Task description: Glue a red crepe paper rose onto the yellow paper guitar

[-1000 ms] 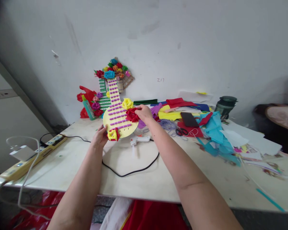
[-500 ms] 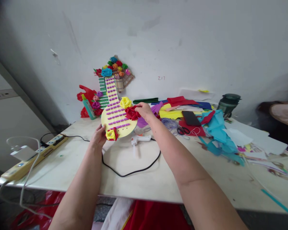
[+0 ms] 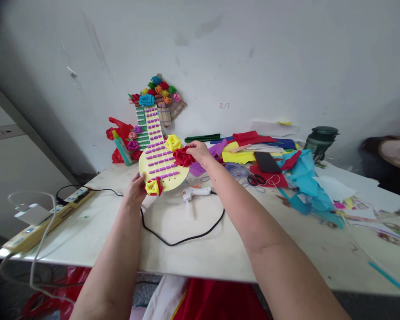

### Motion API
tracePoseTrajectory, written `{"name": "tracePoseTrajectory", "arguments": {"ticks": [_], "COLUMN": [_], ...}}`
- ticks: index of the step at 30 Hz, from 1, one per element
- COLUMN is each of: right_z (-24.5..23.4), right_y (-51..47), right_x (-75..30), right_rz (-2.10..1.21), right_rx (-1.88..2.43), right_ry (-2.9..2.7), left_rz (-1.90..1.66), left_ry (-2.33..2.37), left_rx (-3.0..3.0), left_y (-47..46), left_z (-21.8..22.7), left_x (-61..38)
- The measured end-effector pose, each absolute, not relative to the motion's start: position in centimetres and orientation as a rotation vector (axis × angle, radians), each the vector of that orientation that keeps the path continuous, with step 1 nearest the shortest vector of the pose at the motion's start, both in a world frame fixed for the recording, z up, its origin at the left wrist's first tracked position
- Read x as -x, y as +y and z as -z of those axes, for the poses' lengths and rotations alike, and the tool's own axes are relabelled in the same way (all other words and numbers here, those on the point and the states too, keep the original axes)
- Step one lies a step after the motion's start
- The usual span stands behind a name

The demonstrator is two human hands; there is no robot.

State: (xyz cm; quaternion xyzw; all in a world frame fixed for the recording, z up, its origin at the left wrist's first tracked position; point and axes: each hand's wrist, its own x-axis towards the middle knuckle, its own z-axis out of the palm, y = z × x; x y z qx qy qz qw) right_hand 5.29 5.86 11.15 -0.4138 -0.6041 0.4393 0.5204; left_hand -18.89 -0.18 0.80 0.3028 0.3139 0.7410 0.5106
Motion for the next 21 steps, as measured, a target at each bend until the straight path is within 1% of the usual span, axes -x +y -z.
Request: {"name": "tracePoseTrajectory", "arguments": {"ticks": [10, 16, 18, 21], "right_z": [-9.7, -8.9, -8.1, -6.1], "right_y": [7.6, 7.7, 8.2, 9.9], "right_x": [-4.1, -4.3, -4.6, -5.1], "right_rz": [-0.978, -1.084, -1.085, -0.954], "right_rx": [0.953, 0.885, 0.962, 1.176], "right_ry": [-1.447, -1.352, -1.289, -1.201], "left_rz": [-1.845, -1.955, -1.999, -2.052], "left_ry": [0.800, 0.853, 0.848, 0.848], "left_rx": [-0.702, -0.637, -0.620, -0.592], "left_y": [0.0, 0.6, 0.7, 0.7], "left_z": [-0.8, -0.3, -0.2, -0.3], "left_x": [18.9, 19.3, 19.5, 19.8]}}
